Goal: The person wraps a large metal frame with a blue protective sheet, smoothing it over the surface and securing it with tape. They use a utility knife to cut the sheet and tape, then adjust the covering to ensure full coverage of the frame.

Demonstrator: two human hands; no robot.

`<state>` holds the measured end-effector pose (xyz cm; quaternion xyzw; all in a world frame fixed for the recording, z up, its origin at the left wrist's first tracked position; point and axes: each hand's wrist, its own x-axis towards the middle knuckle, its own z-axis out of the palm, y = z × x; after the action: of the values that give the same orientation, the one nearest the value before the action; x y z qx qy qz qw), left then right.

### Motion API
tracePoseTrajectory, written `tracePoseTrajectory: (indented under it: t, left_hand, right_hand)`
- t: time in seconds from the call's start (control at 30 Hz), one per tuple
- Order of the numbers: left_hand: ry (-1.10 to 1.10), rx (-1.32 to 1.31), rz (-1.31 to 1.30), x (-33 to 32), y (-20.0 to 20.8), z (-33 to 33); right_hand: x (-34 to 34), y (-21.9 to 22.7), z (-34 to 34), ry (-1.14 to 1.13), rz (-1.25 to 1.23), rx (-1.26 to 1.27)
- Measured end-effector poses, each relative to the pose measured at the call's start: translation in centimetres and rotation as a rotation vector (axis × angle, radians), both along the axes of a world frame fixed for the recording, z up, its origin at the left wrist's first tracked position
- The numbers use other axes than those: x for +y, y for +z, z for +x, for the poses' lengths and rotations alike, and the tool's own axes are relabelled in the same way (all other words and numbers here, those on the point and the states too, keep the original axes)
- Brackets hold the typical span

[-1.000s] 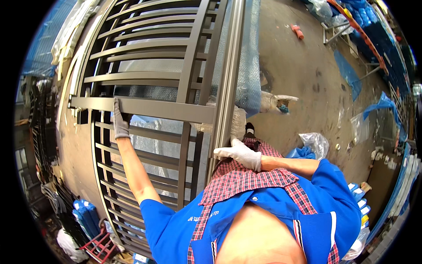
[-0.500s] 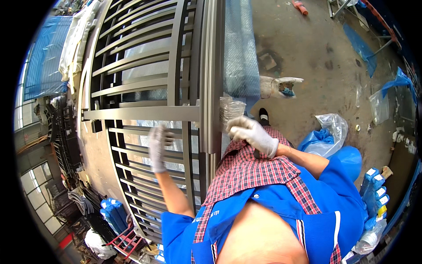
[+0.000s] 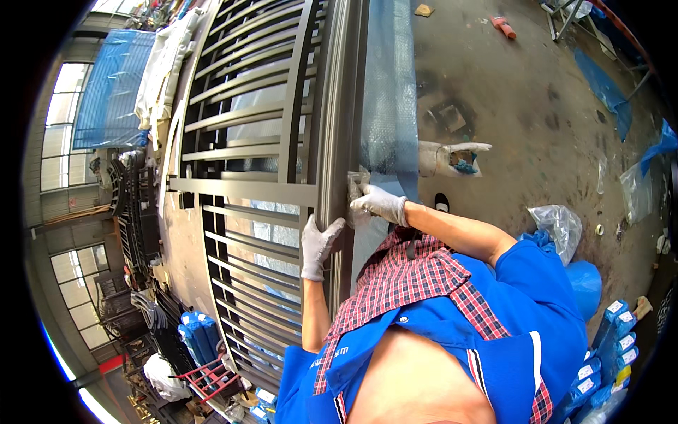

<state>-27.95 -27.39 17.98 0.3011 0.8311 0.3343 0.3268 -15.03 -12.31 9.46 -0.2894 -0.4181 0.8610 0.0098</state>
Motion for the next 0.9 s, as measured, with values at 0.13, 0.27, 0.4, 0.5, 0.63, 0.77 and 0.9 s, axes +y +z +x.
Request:
tracePoseTrajectory:
  t: [0.13,0.27,0.4,0.5,0.63,0.77,0.9]
  left_hand:
    - [0.033,-0.038,0.02,0.5,0.3,0.9]
    - [-0.024,0.0,-0.013,0.4,0.1,0.3]
    - [-0.086,0.298,-0.34,2.4,2.9,1.6]
    - [0.089,0.603,-0.214,2.4,-0.2,1.6]
    - [0.207,0.686,-0.208,3.1,-2.2,2.6]
    - [0.199,0.668,-0.314,4.0,-1.5,3.2]
    - [0.206,0.704,-0.284,4.0,-1.1,3.8]
  right_hand:
    - [0.8,0.2,0.0,0.033,0.037,0.062]
    - [1.5,0.4,0.0,0.106,0.107,0.071]
    - [3.4,0.6,1.8,0.113,-0.156,0.095]
    - [4.0,-0.5,3.7,0.047,-0.025,-0.01]
    - [6.0,-3.7,7.6,-0.066,-0.089,-0.076]
    - [6.9,-5.5,9.8,-0.143,-0.155,-0.104]
    - [6.3,-5.1,9.9,-0.138,-0.215,-0.01]
